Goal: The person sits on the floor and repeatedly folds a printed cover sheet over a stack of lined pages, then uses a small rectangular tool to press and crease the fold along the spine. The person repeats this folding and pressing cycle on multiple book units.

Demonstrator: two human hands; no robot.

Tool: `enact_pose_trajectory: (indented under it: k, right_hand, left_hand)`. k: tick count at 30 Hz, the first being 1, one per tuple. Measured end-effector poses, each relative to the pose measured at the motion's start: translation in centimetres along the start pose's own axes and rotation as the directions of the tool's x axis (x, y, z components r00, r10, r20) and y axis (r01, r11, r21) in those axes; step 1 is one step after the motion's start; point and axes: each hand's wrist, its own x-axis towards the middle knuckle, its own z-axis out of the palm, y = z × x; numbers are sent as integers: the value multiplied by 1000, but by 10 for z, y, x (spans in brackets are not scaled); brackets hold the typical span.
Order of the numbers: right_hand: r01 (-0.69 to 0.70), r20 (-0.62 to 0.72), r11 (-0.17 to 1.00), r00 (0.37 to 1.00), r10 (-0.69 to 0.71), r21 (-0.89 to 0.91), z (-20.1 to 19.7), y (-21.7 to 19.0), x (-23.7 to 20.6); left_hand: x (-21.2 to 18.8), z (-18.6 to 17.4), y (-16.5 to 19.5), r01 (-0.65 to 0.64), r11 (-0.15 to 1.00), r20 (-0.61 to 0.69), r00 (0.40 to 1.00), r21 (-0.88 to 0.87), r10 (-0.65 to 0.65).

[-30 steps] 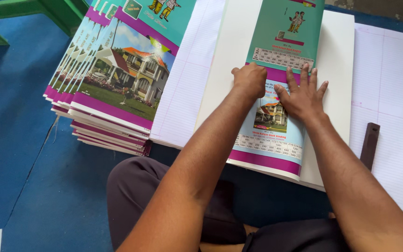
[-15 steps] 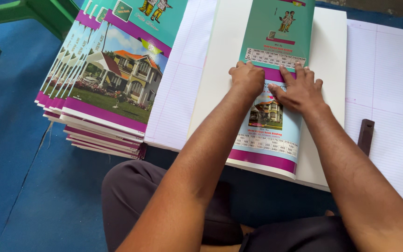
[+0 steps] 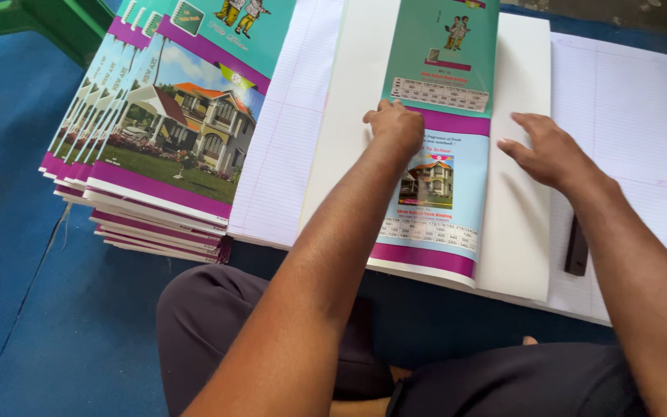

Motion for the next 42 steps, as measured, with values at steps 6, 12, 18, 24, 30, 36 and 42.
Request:
enact_pose_trajectory:
  k: [6, 12, 18, 24, 30, 36, 42]
  right_hand:
    - [-307, -26, 952, 952, 306, -5, 1, 53, -39]
    - [-359, -127, 928, 929, 346, -98, 9, 94, -70]
    - [-514, -78, 843, 845, 529, 158, 0, 109, -94]
    - [-592, 184, 805, 797, 575, 51, -1, 126, -88]
    - [-655, 196, 750, 750, 631, 91, 11, 129, -86]
    - [-586, 98, 799, 810, 578, 137, -4, 103, -91]
    - [-398, -83, 872, 896, 437, 285, -16, 54, -91]
  left_hand:
    - [-4, -3, 3, 17, 1000, 49, 999, 1, -17]
    - [-11, -12, 9, -7, 999, 116, 993, 34, 3]
    - [-27, -26, 13, -32, 995, 189, 982, 93, 14]
    - [-30, -32, 16, -17, 998, 218, 976, 56, 4]
    - [-20, -19, 15, -30, 998, 153, 988, 51, 22]
    - [-14, -10, 17, -17, 998, 116, 993, 55, 11]
    - [-17, -6, 15, -9, 1000, 69, 998, 29, 7]
